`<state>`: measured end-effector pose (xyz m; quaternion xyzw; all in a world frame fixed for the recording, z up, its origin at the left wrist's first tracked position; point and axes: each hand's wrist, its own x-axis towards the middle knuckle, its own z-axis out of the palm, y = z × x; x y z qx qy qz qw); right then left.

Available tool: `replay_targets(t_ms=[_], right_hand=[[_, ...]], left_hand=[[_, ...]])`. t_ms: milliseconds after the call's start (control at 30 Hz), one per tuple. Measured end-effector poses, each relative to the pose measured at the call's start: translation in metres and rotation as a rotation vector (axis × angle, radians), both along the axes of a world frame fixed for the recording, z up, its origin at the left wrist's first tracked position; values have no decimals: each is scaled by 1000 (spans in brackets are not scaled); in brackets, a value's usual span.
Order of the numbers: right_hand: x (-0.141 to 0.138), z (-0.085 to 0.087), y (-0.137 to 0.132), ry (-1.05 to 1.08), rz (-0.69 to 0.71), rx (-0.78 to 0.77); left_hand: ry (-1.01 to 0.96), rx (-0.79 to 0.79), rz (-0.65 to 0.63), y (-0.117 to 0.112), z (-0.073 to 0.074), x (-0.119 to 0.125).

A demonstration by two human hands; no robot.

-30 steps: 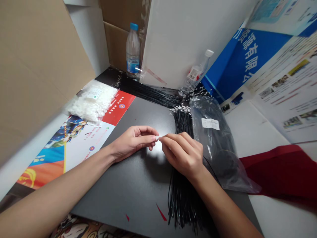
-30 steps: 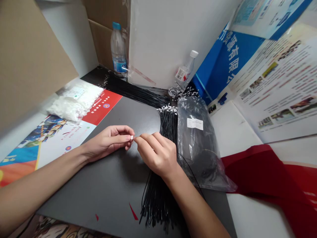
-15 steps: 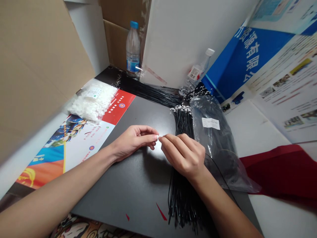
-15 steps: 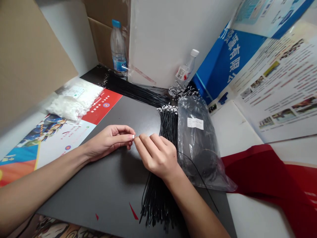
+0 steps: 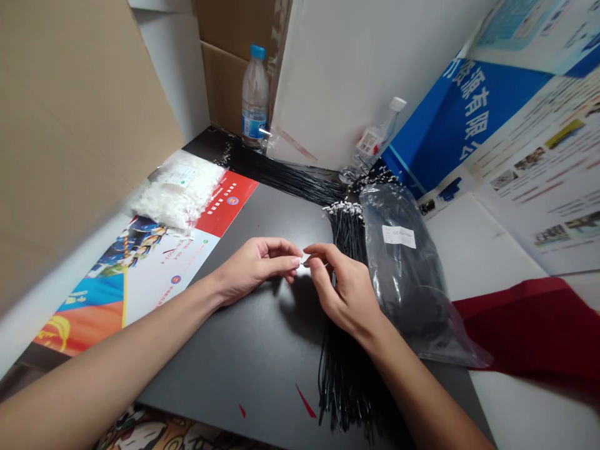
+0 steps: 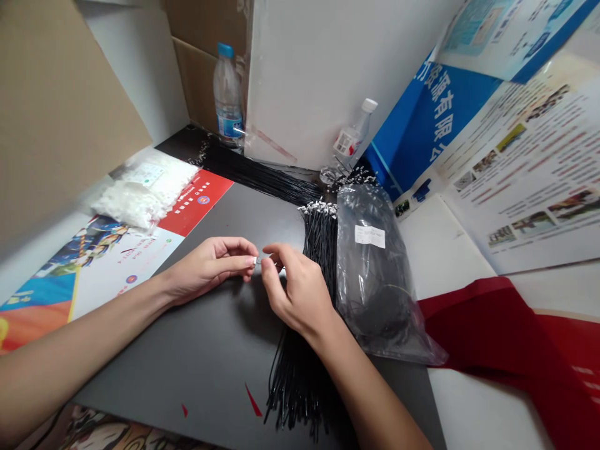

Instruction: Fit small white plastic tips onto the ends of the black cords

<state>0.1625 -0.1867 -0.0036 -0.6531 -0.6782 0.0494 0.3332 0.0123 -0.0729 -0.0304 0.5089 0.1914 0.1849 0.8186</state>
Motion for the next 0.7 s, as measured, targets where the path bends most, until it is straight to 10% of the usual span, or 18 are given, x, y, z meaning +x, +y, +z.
replay_targets(t_ms=[333, 700], right_hand=[[6, 10, 4, 270, 10, -353], [6, 11, 5, 491, 60, -371]], left_hand=[[45, 104, -41, -1, 5, 1], [40, 127, -49, -1, 4, 1]])
